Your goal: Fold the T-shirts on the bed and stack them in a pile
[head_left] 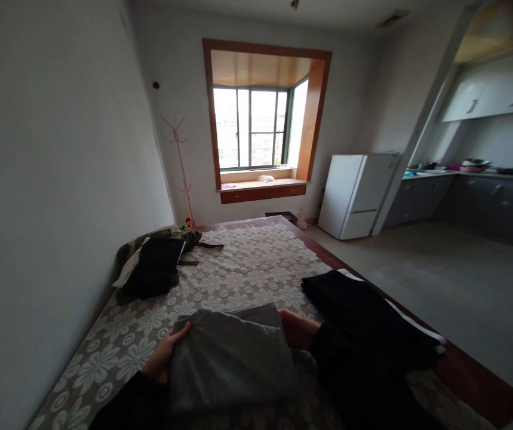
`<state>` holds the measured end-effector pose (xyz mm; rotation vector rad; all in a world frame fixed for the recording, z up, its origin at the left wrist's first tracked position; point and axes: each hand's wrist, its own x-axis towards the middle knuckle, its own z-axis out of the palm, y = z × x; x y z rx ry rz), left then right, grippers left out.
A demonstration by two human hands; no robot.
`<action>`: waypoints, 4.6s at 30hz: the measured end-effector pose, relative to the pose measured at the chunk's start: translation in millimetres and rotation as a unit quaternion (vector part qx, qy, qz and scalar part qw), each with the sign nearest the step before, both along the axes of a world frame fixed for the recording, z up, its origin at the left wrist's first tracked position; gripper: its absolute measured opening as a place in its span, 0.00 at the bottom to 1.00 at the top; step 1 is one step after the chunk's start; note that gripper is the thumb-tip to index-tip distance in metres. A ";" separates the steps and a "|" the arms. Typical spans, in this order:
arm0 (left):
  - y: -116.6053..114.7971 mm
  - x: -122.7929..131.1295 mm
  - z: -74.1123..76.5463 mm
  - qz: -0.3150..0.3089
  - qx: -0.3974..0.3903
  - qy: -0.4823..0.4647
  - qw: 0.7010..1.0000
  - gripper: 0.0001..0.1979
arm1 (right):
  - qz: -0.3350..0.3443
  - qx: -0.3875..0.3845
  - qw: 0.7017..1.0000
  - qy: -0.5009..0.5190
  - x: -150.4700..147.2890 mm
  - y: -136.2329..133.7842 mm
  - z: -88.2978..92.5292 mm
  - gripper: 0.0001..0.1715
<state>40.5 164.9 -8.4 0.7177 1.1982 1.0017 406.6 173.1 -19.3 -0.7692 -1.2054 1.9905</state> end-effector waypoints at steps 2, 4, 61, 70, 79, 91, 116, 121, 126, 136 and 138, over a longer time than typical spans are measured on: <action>-2.0 0.8 2.4 0.009 -0.005 0.009 1.000 0.25 | -0.018 -0.003 0.999 0.033 -4.2 1.8 -4.1 0.60; -2.9 1.4 3.4 0.019 -0.013 0.014 1.000 0.26 | -0.042 -0.003 0.998 0.043 -5.4 3.4 -7.9 0.72; -0.8 -7.7 9.8 -0.105 0.180 0.183 0.961 0.32 | -0.101 0.261 0.926 -0.254 11.3 14.4 6.8 0.42; -1.7 1.9 5.6 -0.087 0.189 0.237 0.949 0.31 | -0.143 0.290 0.875 -0.361 5.9 18.0 -2.7 0.46; -4.7 -10.8 10.0 -0.169 0.077 0.195 0.963 0.26 | -0.112 0.311 0.878 -0.347 10.8 20.6 -3.4 0.44; -6.4 -13.0 12.8 -0.204 0.078 0.214 0.952 0.35 | -0.085 0.304 0.877 -0.362 15.9 24.2 -5.6 0.47; -17.7 11.1 34.1 -0.089 0.233 0.553 0.795 0.19 | -0.119 0.312 0.870 -0.362 7.6 19.9 -6.9 0.42; -12.3 86.5 37.9 -0.200 0.353 0.576 0.709 0.25 | -0.138 0.310 0.868 -0.362 3.2 18.5 -11.0 0.42; 9.4 169.3 13.6 -0.260 0.334 0.640 0.641 0.29 | -0.150 0.308 0.869 -0.358 1.4 20.4 -16.7 0.44; 12.2 174.7 -17.2 -0.236 0.341 0.670 0.616 0.33 | -0.179 0.265 0.876 -0.362 -4.1 18.1 -19.0 0.45; 13.3 168.0 -15.9 -0.246 0.329 0.670 0.618 0.32 | -0.179 0.263 0.880 -0.353 -4.0 18.0 -18.3 0.45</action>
